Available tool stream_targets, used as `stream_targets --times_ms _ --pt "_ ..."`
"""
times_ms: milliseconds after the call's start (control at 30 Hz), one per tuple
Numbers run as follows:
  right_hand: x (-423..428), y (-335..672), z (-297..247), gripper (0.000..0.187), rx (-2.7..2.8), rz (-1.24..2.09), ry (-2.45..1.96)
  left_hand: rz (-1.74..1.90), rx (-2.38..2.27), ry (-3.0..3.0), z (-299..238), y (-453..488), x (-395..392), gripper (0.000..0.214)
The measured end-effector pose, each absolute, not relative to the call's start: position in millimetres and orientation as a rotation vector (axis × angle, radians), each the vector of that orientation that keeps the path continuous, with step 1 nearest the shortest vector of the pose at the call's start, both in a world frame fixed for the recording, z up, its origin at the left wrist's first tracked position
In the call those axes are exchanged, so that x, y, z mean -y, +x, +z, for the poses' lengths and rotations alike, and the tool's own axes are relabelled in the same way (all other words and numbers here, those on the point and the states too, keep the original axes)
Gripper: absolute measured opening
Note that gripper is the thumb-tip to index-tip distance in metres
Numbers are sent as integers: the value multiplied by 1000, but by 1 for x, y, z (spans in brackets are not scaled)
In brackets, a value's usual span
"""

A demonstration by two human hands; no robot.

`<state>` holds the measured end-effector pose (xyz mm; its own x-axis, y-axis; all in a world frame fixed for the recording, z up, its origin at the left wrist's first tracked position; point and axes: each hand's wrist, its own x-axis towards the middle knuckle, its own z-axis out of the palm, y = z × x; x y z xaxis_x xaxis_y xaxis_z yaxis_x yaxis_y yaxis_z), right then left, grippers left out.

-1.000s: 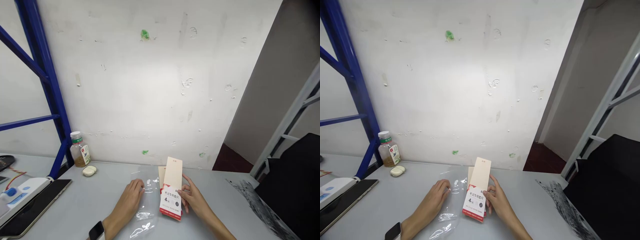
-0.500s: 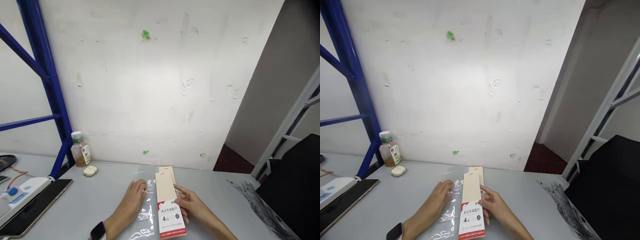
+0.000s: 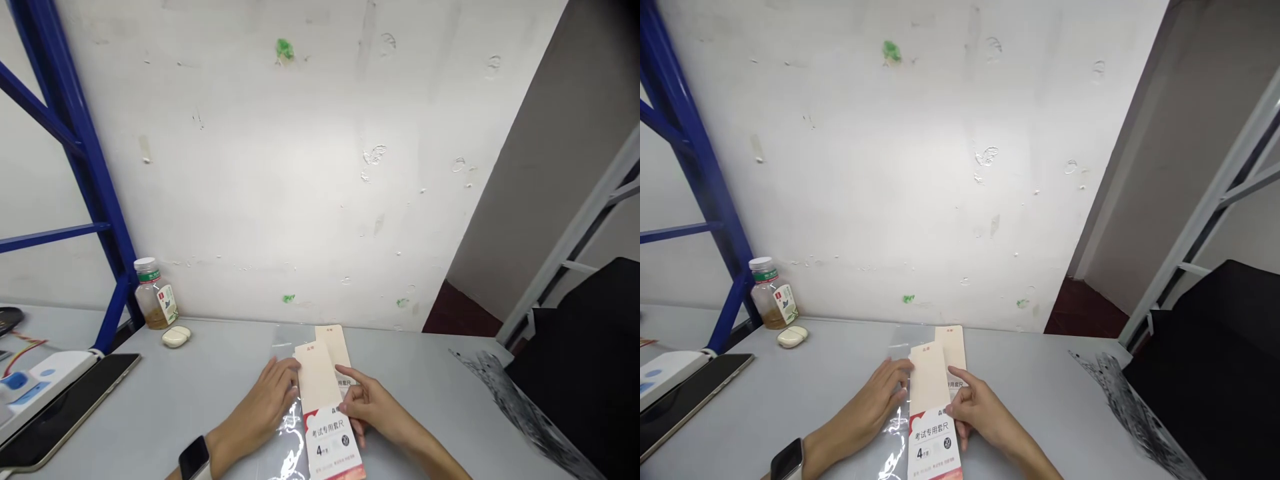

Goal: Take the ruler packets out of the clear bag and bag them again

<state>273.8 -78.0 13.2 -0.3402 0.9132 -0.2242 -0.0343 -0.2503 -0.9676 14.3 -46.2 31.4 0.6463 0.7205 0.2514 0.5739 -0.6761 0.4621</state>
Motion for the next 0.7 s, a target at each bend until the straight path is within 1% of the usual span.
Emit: stream_targets --times_ms 167,333,467,600,700 --pt "82 258 10 74 1251 1626 -1118 613 -935 2554 29 15 44 18" --pt "82 257 11 75 1274 1597 -1132 602 -941 2584 28 15 44 16" --pt "81 264 12 70 1265 1571 -1169 587 -961 2589 28 16 45 18" --pt "81 264 9 71 1256 1558 -1171 603 -998 2617 25 16 44 18" --pt "82 258 6 65 1254 1557 -1152 607 -1016 2634 22 16 43 16"
